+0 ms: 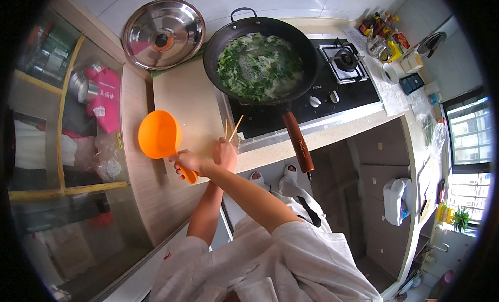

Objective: The person adds seasoning from a yellow packet and a white packet into a wok of boiling water with green vegetables. They then use an orange ladle and chopsticks to stir the contents of the wok.

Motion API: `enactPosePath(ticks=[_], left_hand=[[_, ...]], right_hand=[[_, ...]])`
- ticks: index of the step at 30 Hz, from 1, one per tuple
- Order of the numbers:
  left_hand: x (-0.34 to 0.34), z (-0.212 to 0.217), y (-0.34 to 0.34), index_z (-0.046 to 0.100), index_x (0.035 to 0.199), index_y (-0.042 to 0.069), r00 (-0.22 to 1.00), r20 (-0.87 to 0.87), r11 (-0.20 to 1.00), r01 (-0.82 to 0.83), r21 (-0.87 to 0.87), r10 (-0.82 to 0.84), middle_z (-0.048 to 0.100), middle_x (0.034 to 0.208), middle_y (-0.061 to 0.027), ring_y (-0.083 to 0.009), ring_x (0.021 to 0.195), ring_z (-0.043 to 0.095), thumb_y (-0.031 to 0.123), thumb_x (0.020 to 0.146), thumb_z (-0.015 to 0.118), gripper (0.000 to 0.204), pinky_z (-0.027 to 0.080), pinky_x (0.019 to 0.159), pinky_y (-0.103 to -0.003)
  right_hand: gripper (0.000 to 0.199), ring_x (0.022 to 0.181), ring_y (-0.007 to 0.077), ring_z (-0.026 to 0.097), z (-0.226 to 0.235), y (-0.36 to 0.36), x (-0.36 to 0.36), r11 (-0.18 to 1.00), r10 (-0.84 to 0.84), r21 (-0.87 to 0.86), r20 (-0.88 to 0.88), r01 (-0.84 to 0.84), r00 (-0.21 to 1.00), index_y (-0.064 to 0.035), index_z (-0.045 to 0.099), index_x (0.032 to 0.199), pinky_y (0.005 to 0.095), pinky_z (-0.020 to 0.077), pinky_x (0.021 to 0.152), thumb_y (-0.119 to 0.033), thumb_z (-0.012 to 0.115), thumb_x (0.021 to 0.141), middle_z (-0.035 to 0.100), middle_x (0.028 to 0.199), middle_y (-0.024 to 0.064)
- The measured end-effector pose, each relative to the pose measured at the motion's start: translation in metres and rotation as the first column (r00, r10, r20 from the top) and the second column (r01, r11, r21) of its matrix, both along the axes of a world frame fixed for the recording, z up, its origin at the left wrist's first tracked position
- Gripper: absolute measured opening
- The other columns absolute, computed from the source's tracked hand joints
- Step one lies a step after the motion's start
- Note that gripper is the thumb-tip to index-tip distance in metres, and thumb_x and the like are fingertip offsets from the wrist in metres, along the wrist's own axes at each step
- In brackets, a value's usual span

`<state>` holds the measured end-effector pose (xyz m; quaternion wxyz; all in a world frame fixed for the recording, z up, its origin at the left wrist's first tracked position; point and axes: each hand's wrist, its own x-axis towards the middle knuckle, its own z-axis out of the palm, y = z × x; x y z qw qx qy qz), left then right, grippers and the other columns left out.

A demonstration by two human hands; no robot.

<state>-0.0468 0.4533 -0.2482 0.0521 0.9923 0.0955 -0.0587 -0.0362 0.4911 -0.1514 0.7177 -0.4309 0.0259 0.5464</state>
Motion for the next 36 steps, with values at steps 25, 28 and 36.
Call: enactPosePath(ticks=[25,28,36], left_hand=[[-0.042,0.249,-0.087,0.048,0.124,0.014,0.988,0.054,-0.936,0.156,-0.317,0.146,0.059,0.106,0.0,-0.0163,0.104,0.058,0.019,0.103,0.039,0.023,0.042,0.099,-0.036],[-0.03,0.25,-0.102,0.049,0.122,0.017,0.973,0.082,-0.865,0.228,-0.448,0.214,0.062,0.104,-0.0006,-0.0211,0.11,0.06,0.024,0.104,0.038,0.023,0.043,0.1,-0.038],[-0.014,0.14,-0.101,0.037,0.128,0.006,0.93,0.213,-0.273,0.298,-0.915,0.299,0.049,0.132,-0.0195,-0.0293,0.128,0.044,0.034,0.103,0.033,0.038,0.033,0.107,-0.042]], right_hand=[[0.055,0.079,0.0256,0.065,0.145,-0.242,-0.081,0.839,-0.339,0.293,0.94,0.459,0.021,-0.0027,0.051,0.112,0.0355,0.0513,0.072,-0.013,0.085,0.07,0.067,0.088,0.0131],[0.041,0.06,0.0204,0.055,0.14,-0.246,-0.035,0.665,-0.605,0.566,0.791,0.488,-0.092,-0.0034,0.053,0.096,0.0321,0.0439,0.054,-0.016,0.084,0.072,0.063,0.077,0.0112],[0.034,0.054,0.0158,0.057,0.17,-0.317,0.083,0.612,-0.334,0.207,0.943,0.764,0.012,0.0031,0.065,0.074,0.0269,0.045,0.052,-0.025,0.06,0.093,0.062,0.065,0.0107]])
